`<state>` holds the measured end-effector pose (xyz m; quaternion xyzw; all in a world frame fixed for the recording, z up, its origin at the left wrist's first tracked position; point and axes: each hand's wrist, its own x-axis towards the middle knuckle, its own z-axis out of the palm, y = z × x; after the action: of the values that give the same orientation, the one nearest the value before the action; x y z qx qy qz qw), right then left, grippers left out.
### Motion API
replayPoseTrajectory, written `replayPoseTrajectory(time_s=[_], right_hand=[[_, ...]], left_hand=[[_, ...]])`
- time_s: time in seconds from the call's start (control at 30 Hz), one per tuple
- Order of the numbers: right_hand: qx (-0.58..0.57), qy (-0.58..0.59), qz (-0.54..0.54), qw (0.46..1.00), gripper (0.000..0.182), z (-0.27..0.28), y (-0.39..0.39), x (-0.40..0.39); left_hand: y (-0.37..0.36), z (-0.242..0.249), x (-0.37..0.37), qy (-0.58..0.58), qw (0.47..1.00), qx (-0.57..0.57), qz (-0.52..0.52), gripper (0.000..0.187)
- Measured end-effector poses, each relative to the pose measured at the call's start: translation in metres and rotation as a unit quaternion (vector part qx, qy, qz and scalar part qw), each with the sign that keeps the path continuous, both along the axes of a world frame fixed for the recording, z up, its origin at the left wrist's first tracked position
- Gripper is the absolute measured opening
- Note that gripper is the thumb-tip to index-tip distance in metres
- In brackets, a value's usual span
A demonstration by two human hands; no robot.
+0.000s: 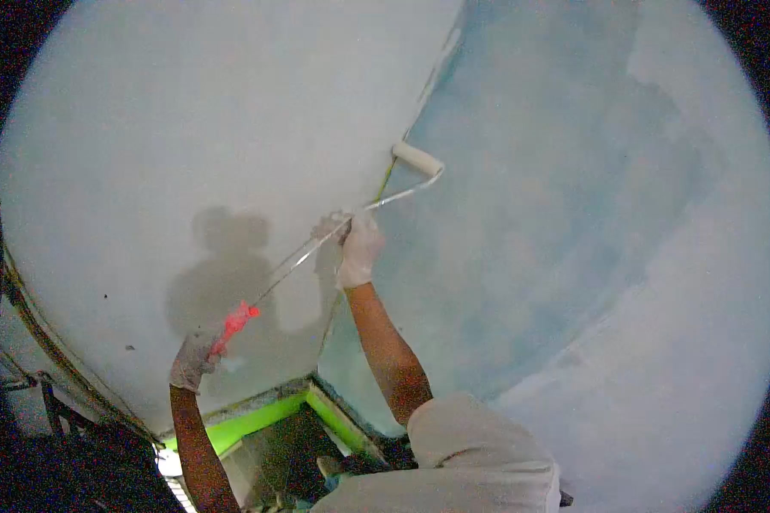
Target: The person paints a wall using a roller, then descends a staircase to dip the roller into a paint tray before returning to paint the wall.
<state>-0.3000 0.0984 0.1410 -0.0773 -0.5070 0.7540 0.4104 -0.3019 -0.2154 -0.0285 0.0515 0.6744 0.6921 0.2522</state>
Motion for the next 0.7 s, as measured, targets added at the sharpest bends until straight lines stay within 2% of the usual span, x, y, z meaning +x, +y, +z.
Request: replayPoseTrajectory(time_s=[0.07,0.13,0.17,0.23,0.27,0.33,0.4,0.5,0.57,0.63,0.67,0.7], right_hand=[[-0.017,0.071,-0.006,0.997,0.015,0.054,0.005,-0.007],[0.059,0.111,0.015,0.992,0.015,0.102,0.027,-0.018],[0.055,0.143,0.04,0.987,0.015,0.133,0.04,-0.021],[0.043,0.179,0.056,0.981,0.016,0.193,0.049,-0.028],[0.036,0.182,0.049,0.981,0.017,0.227,0.046,-0.024],[0.022,0.198,0.055,0.978,0.018,0.293,0.047,-0.026],[-0.003,0.21,0.053,0.976,0.019,0.32,0.05,-0.023],[0.005,0.176,0.021,0.984,0.018,0.313,0.052,-0.02],[0.002,0.155,0.037,0.987,0.019,0.266,0.053,-0.004],[0.084,0.103,0.049,0.99,0.016,0.205,0.066,0.006],[0.032,0.094,0.052,0.994,0.016,0.17,0.06,0.009],[-0.023,0.082,0.055,0.995,0.016,0.135,0.051,0.011]], left_hand=[[0.013,0.041,-0.013,0.041,0.999,-0.021,0.001,0.031],[0.034,0.09,-0.013,0.175,0.985,0.014,0.008,0.03],[0.046,0.12,-0.01,0.222,0.975,0.026,0.012,0.029],[0.062,0.187,-0.008,0.09,0.994,0.057,0.03,0.028],[0.067,0.205,-0.019,0.099,0.993,0.059,0.033,0.028],[0.079,0.236,-0.047,0.184,0.974,0.122,-0.057,0.028],[0.093,0.276,-0.037,0.18,0.975,0.12,-0.044,0.029],[0.102,0.263,-0.025,0.182,0.978,0.101,-0.031,0.033],[0.104,0.203,-0.013,0.393,0.918,0.051,0.012,0.036],[0.095,0.157,0.003,0.329,0.942,0.064,0.011,0.035],[0.085,0.142,0.012,0.054,0.993,0.1,-0.026,0.033],[0.07,0.097,0.002,0.047,0.995,0.073,-0.05,0.028]])
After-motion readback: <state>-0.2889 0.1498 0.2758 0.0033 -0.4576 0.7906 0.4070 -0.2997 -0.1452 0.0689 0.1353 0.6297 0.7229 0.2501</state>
